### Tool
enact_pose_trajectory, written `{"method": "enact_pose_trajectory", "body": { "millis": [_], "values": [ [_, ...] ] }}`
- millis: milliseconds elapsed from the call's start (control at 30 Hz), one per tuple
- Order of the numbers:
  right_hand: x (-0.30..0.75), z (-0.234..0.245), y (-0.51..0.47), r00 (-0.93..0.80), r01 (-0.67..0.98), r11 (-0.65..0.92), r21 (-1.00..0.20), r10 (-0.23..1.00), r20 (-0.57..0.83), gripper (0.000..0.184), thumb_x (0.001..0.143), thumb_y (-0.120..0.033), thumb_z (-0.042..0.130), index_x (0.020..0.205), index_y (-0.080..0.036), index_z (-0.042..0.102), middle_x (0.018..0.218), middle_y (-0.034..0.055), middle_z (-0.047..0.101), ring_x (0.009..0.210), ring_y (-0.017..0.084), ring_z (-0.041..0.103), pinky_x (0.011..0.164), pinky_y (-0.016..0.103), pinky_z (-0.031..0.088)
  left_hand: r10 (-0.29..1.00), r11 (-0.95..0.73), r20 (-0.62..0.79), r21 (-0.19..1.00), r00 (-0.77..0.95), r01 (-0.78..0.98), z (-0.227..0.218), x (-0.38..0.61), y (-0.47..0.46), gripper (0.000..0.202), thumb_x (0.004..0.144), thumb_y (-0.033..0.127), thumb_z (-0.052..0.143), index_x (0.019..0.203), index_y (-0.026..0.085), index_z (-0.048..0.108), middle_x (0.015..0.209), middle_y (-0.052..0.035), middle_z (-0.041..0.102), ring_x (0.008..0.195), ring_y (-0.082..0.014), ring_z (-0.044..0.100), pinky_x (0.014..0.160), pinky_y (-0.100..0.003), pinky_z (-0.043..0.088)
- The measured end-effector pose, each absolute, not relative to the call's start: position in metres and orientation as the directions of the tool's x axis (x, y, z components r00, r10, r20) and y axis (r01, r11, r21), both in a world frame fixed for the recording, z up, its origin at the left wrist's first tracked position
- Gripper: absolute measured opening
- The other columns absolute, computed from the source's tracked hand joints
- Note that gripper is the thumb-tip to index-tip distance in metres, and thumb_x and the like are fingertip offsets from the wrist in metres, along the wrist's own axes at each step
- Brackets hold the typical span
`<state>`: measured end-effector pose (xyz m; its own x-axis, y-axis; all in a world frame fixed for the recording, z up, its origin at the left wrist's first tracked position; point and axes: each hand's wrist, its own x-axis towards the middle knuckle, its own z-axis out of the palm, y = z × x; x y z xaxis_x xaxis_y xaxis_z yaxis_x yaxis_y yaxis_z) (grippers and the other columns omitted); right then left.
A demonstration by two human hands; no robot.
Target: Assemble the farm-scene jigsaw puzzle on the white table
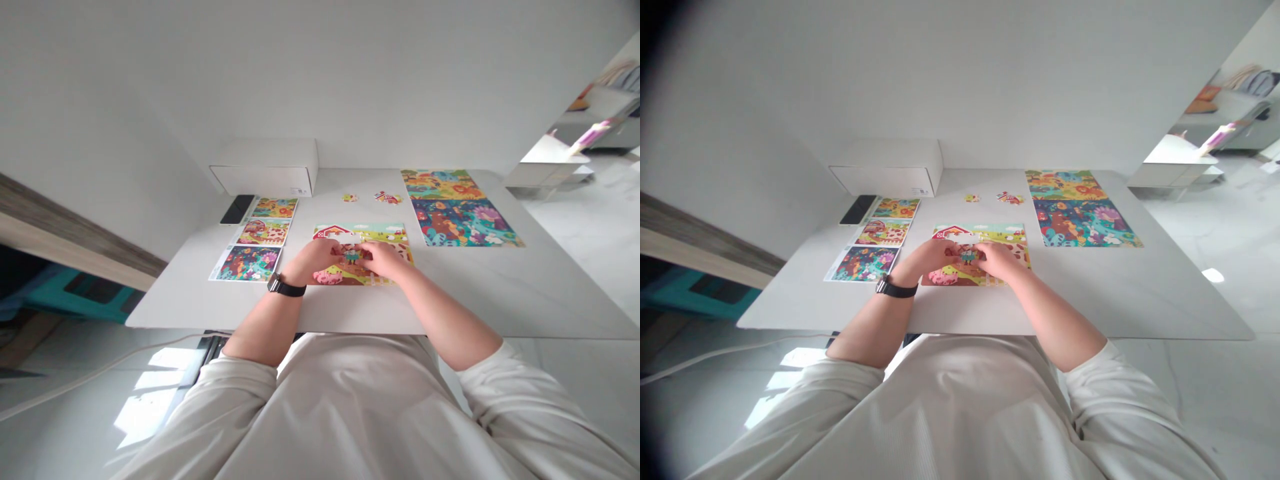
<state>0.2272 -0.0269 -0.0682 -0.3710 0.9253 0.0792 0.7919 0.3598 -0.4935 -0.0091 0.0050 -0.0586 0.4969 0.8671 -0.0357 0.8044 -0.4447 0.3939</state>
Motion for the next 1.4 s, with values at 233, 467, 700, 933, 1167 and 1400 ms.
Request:
{"method": "enact_pose_trajectory", "body": {
  "millis": [233, 467, 700, 933, 1167, 1400],
  "values": [
    [0.229, -0.074, -0.026, -0.418, 0.807, 0.411, -0.424, 0.905, 0.080, 0.039, 0.096, -0.031, 0.074, 0.134, -0.023, 0.075, 0.121, 0.0105, 0.073, 0.104, 0.024, 0.068, 0.089, 0.032, 0.048, 0.896, -0.396, -0.033, 0.390, 0.443, 0.831, -0.060, -0.012, 0.006, 0.020, 0.088, 0.039, 0.069, 0.094, 0.020, 0.073, 0.089, -0.0065, 0.077, 0.078, -0.0216, 0.065, 0.066, -0.031, 0.039],
    [0.229, -0.076, -0.027, -0.431, 0.833, 0.407, -0.376, 0.902, 0.021, 0.034, 0.097, -0.033, 0.072, 0.129, -0.021, 0.076, 0.123, 0.0111, 0.066, 0.100, 0.022, 0.066, 0.092, 0.032, 0.047, 0.880, -0.426, -0.031, 0.390, 0.474, 0.816, -0.073, -0.012, 0.010, 0.017, 0.087, 0.037, 0.070, 0.089, 0.020, 0.071, 0.090, -0.0057, 0.076, 0.078, -0.0202, 0.063, 0.065, -0.030, 0.037],
    [0.231, -0.070, -0.029, -0.433, 0.845, 0.402, -0.352, 0.902, -0.010, 0.033, 0.097, -0.034, 0.073, 0.127, -0.022, 0.077, 0.121, 0.0091, 0.065, 0.100, 0.022, 0.065, 0.092, 0.032, 0.046, 0.882, -0.427, -0.021, 0.388, 0.471, 0.817, -0.075, -0.011, 0.010, 0.013, 0.085, 0.032, 0.072, 0.089, 0.020, 0.073, 0.089, -0.0054, 0.076, 0.078, -0.0199, 0.063, 0.065, -0.029, 0.038],
    [0.227, -0.054, -0.037, -0.469, 0.868, 0.450, -0.210, 0.882, -0.048, 0.030, 0.101, -0.037, 0.066, 0.123, -0.022, 0.079, 0.120, 0.0108, 0.066, 0.096, 0.023, 0.067, 0.087, 0.034, 0.046, 0.877, -0.429, -0.046, 0.374, 0.478, 0.822, -0.071, -0.009, 0.009, 0.015, 0.085, 0.033, 0.070, 0.092, 0.020, 0.074, 0.090, -0.0072, 0.076, 0.080, -0.0216, 0.065, 0.069, -0.030, 0.043],
    [0.221, -0.045, -0.042, -0.499, 0.867, 0.489, -0.100, 0.858, -0.124, 0.035, 0.103, -0.036, 0.060, 0.133, -0.025, 0.075, 0.128, 0.0131, 0.063, 0.108, 0.028, 0.068, 0.093, 0.036, 0.048, 0.853, -0.482, 0.008, 0.400, 0.523, 0.780, -0.059, -0.002, -0.002, 0.034, 0.086, 0.019, 0.066, 0.118, 0.017, 0.075, 0.103, -0.0101, 0.079, 0.089, -0.0236, 0.071, 0.077, -0.030, 0.051],
    [0.221, -0.041, -0.046, -0.510, 0.859, 0.507, -0.064, 0.844, -0.166, 0.035, 0.101, -0.038, 0.062, 0.129, -0.021, 0.077, 0.132, 0.0161, 0.061, 0.112, 0.030, 0.066, 0.093, 0.036, 0.049, 0.739, -0.641, 0.025, 0.333, 0.673, 0.691, -0.061, -0.001, -0.001, 0.045, 0.090, 0.017, 0.059, 0.130, 0.028, 0.078, 0.116, -0.0094, 0.079, 0.107, -0.0238, 0.072, 0.097, -0.030, 0.053]
  ]
}}
